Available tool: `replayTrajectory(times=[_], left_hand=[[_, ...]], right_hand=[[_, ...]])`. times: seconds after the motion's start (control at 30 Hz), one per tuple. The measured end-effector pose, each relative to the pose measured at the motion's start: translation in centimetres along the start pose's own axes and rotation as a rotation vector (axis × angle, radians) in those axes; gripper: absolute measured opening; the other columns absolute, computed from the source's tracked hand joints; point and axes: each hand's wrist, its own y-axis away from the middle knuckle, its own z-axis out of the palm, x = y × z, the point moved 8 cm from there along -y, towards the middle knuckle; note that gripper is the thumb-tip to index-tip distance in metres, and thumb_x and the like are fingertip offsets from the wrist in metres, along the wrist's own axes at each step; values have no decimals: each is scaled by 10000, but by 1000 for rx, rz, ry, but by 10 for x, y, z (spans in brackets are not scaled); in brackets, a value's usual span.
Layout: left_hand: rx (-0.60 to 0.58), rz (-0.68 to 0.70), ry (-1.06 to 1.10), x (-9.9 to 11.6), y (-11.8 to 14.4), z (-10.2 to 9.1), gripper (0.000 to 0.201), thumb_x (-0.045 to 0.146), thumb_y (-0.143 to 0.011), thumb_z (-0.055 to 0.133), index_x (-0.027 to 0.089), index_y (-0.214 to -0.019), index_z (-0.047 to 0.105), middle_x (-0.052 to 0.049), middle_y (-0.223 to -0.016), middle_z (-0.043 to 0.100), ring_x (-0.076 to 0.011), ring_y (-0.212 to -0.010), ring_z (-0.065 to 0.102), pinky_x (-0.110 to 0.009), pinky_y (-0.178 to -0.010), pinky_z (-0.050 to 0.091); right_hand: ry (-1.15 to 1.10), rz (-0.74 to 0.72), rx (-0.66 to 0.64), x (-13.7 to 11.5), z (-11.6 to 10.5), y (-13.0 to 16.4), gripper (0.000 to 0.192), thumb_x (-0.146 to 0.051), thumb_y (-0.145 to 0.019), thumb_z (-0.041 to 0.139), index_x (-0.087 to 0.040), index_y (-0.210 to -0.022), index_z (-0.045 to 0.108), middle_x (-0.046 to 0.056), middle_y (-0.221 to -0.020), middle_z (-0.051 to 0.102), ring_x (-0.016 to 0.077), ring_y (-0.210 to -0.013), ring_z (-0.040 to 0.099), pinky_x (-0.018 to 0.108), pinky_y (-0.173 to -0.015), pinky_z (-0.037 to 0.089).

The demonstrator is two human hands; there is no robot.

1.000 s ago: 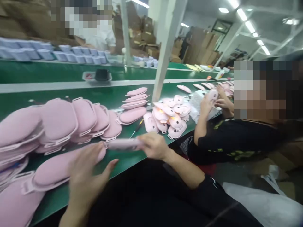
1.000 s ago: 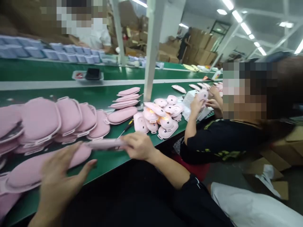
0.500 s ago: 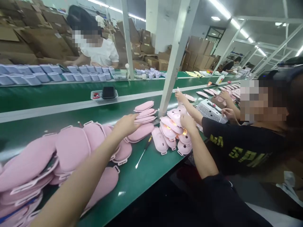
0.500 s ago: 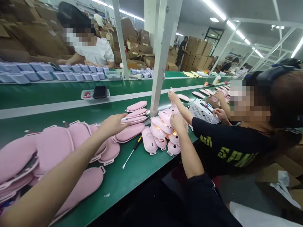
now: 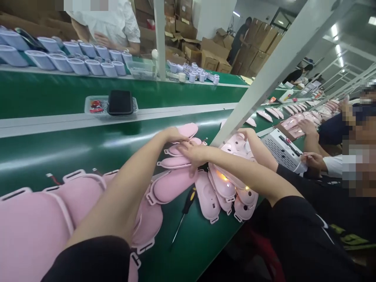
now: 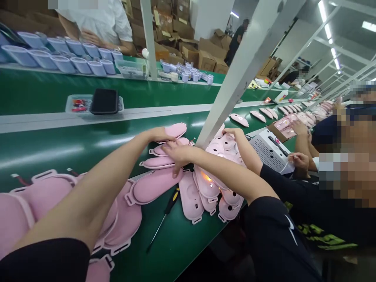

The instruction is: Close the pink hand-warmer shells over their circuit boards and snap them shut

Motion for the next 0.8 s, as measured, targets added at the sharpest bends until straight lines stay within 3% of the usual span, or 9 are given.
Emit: replayTrajectory(times=[0.13, 0.2, 0.37, 0.5, 0.63, 0.8], left_hand=[[-82, -35, 88, -8, 11, 2, 483, 556, -1084, 793, 175, -1377, 752, -124, -1413, 772, -302, -1257, 772, -535, -1097, 679], [-90, -49, 141, -7, 23, 0, 480, 533, -1086, 795, 179, -1406, 739, -126, -1431, 759, -301, -1254, 768, -526, -1078, 688], [-101, -116, 271, -2, 66, 4, 478, 516, -1095, 788, 181, -1429, 723, -128, -1428, 751, -291, -1228, 770, -506, -1044, 701], [-100, -171, 351, 4, 103, 3, 477, 519, -1103, 775, 184, -1438, 718, -128, -1426, 751, -287, -1220, 772, -505, -1037, 703], [-84, -125, 406, 11, 137, -6, 451, 514, -1110, 768, 181, -1410, 727, -118, -1368, 768, -260, -1154, 782, -471, -989, 712], [111, -132, 398, -8, 210, -30, 448, 549, -1105, 765, 170, -1343, 747, -95, -1291, 784, -257, -1101, 787, -455, -960, 708]], right_hand=[[-8, -112, 43, 4, 6, 12, 930, -335, -981, 896, -221, -1795, 463, 196, -1850, 488, 414, -1706, 510, 565, -1391, 506], [9, -132, 76, -2, 8, 18, 771, -210, -1036, 774, -226, -1762, 513, 171, -1807, 552, 378, -1697, 523, 553, -1385, 521], [96, -69, 172, -22, 13, 22, 823, -39, -1028, 593, -296, -1798, 459, 205, -1795, 540, 470, -1619, 579, 681, -1153, 681], [170, -104, 210, -36, 7, 32, 795, -21, -1013, 646, -300, -1751, 539, 177, -1798, 556, 427, -1602, 611, 629, -1198, 674], [213, -156, 269, -45, -4, 56, 700, -56, -1066, 637, -288, -1724, 584, 178, -1816, 555, 419, -1619, 610, 627, -1227, 652], [233, -360, 374, -82, -16, 86, 624, -98, -1096, 630, -320, -1679, 647, 134, -1847, 543, 414, -1714, 515, 656, -1314, 565]])
